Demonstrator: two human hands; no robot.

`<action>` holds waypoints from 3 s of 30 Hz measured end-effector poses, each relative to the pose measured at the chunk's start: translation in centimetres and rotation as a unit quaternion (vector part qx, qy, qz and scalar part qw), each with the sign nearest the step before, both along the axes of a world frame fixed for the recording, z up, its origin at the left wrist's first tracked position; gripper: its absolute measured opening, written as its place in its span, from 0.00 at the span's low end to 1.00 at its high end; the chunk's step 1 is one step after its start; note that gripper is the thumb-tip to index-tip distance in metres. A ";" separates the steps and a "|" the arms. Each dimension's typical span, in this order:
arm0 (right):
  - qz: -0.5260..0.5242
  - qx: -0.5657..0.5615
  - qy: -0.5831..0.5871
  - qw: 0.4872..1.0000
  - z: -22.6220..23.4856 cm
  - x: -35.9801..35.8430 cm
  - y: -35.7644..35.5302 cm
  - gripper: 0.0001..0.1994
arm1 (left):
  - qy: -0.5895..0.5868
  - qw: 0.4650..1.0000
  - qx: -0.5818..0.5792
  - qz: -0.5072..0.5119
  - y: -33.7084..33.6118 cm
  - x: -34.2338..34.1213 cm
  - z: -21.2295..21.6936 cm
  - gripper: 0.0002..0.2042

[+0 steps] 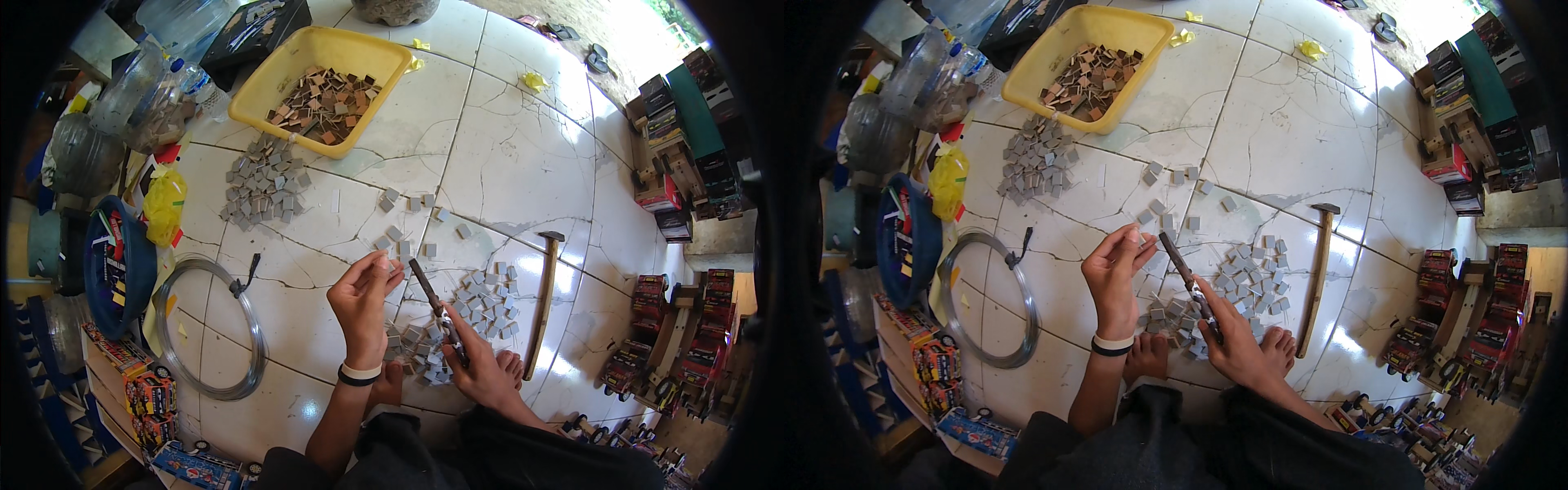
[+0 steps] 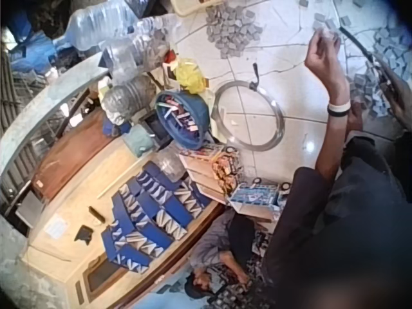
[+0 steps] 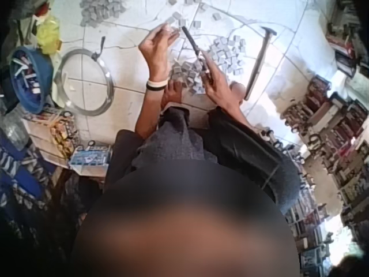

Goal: The person sits on a tiled floor and repeatedly picks up small grey blocks, each with a short wire protruding. Using pliers, they cut the wire from each block and place the block on the floor. The process is repeated for many blocks.

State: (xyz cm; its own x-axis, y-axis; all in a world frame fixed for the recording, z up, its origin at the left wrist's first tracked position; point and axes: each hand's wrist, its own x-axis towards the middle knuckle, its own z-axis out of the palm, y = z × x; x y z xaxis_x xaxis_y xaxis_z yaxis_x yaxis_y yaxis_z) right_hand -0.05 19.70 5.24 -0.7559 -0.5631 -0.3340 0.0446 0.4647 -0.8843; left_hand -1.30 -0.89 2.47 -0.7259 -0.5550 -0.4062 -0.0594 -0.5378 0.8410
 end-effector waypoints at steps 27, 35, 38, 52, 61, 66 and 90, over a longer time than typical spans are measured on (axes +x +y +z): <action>-0.006 -0.020 0.048 0.999 -0.7 0.3 -0.3 0.40 | -0.026 0.992 0.123 0.009 1.3 0.2 0.8 0.21; -0.084 -0.127 -0.280 0.948 -0.6 0.7 1.5 0.39 | 0.078 0.981 0.158 -0.080 0.0 0.9 -0.2 0.22; -0.066 -0.227 -0.399 0.886 -0.7 0.5 2.2 0.39 | 0.150 0.954 0.207 -0.158 -1.2 0.8 -1.5 0.25; 0.074 -0.125 -0.101 0.984 -0.9 -0.1 0.5 0.35 | 0.154 0.907 0.273 -0.280 -4.1 1.5 -3.4 0.14; 0.074 -0.047 -0.055 0.995 0.9 -0.3 -0.1 0.37 | 0.133 0.927 0.215 -0.278 -4.4 1.8 -1.4 0.15; 0.081 -0.054 -0.147 0.984 0.6 -0.6 0.9 0.36 | 0.138 0.942 0.129 -0.278 -5.5 1.0 -0.9 0.14; -0.055 -0.207 -0.368 0.905 -0.4 1.0 0.8 0.37 | 0.170 0.956 0.202 -0.129 0.0 1.8 -3.5 0.09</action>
State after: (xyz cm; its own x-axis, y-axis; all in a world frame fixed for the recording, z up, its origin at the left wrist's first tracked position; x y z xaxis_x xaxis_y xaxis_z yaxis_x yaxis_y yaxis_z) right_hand 0.99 20.50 4.86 -0.4730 -0.6899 -0.5481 0.7185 0.0581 -0.6931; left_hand 0.48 -0.85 -1.08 -0.9453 -0.1877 -0.2668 0.0056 -0.8272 0.5618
